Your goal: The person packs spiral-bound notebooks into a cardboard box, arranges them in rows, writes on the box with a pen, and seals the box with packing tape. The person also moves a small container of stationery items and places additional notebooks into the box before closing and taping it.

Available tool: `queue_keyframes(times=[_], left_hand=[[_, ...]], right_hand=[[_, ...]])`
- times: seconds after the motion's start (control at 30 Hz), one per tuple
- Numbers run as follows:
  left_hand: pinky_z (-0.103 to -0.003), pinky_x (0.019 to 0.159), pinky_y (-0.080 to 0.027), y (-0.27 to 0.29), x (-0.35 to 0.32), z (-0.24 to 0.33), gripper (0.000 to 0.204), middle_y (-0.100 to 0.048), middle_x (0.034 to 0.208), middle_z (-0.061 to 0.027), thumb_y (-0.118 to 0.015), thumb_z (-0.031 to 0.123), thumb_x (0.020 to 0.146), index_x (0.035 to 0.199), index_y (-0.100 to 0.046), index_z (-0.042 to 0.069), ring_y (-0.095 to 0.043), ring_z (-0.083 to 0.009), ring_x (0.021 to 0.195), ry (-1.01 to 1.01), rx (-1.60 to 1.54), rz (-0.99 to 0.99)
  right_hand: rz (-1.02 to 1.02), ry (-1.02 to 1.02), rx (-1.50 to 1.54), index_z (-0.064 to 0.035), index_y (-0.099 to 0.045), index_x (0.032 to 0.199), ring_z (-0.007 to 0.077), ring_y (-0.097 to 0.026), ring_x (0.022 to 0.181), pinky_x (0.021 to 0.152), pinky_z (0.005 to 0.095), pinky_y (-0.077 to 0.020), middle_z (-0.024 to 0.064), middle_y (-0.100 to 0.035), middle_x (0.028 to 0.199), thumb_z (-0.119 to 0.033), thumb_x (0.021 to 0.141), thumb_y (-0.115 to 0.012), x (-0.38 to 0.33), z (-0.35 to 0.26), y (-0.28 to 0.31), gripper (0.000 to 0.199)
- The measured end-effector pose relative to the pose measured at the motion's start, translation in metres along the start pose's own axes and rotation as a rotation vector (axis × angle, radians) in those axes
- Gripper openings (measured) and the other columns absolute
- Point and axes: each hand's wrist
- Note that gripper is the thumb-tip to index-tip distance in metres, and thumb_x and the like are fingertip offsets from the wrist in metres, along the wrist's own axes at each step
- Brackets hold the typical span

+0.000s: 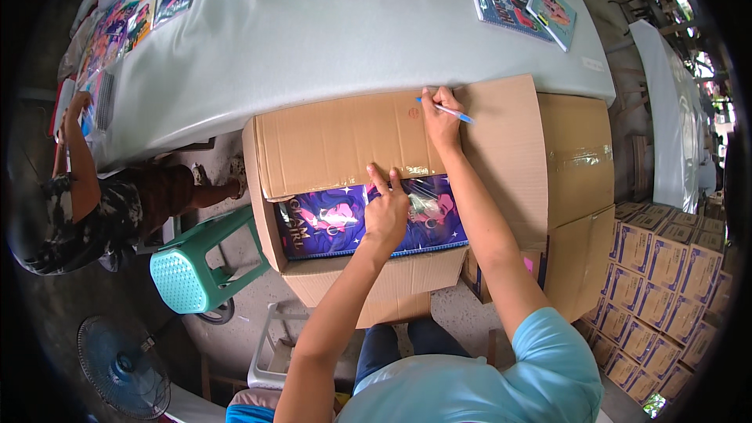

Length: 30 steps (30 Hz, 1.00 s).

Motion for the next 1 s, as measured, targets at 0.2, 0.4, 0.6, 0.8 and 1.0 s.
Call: queue_keyframes(times=[0.2,0.4,0.6,0.8,1.0], left_hand=[[-0.034,0.057,-0.056,-0.008,0.005,0.001,0.088,-0.013,0.133,-0.0480,-0.072,0.006,0.066,0.138,-0.023,-0.007,-0.066,-0.0381,0.073,-0.007,0.048,0.025],[-0.034,0.057,-0.056,-0.011,0.005,0.001,0.089,-0.013,0.134,-0.0470,-0.074,0.009,0.065,0.138,-0.024,-0.006,-0.066,-0.0376,0.073,-0.002,0.059,0.042],[-0.033,0.057,-0.055,-0.005,0.003,0.001,0.069,-0.013,0.134,-0.0468,-0.058,0.004,0.077,0.139,-0.027,-0.005,-0.067,-0.0352,0.071,-0.014,0.046,0.043],[-0.033,0.056,-0.055,-0.001,-0.001,0.000,0.067,-0.013,0.134,-0.0469,-0.057,0.007,0.080,0.138,-0.027,-0.005,-0.067,-0.0353,0.071,-0.040,0.022,0.047],[-0.036,0.056,-0.055,-0.020,0.006,-0.006,0.094,-0.012,0.134,-0.0470,-0.077,0.012,0.062,0.138,-0.024,-0.004,-0.066,-0.0374,0.070,-0.028,0.047,0.093]], right_hand=[[-0.007,-0.022,0.029,-0.0012,-0.036,0.060,0.0104,-0.031,0.047,0.044,0.0291,-0.0299,0.0046,-0.035,0.049,-0.003,0.080,-0.064,-0.001,0.001,0.002,0.035],[0.011,-0.014,0.023,-0.0006,-0.036,0.060,0.0144,-0.031,0.043,0.043,0.0316,-0.0304,0.0079,-0.036,0.048,-0.001,0.079,-0.063,0.000,0.002,-0.001,0.033],[0.026,0.003,0.029,-0.0008,-0.036,0.060,0.0145,-0.034,0.042,0.042,0.0323,-0.0311,0.0084,-0.037,0.048,-0.001,0.078,-0.063,-0.001,0.009,-0.001,0.032],[0.097,0.001,-0.015,-0.0019,-0.037,0.060,0.0131,-0.035,0.043,0.043,0.0311,-0.0323,0.0063,-0.038,0.048,-0.003,0.079,-0.064,-0.003,0.009,0.001,0.033],[0.107,-0.197,0.150,-0.0032,-0.038,0.061,0.0115,-0.037,0.045,0.044,0.0294,-0.0330,0.0048,-0.040,0.050,-0.006,0.078,-0.068,0.007,0.008,0.005,0.035]])
Point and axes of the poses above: each hand's wrist, its own x-axis towards the middle knuckle, its own y-axis out of the back of the hand, z = x × y
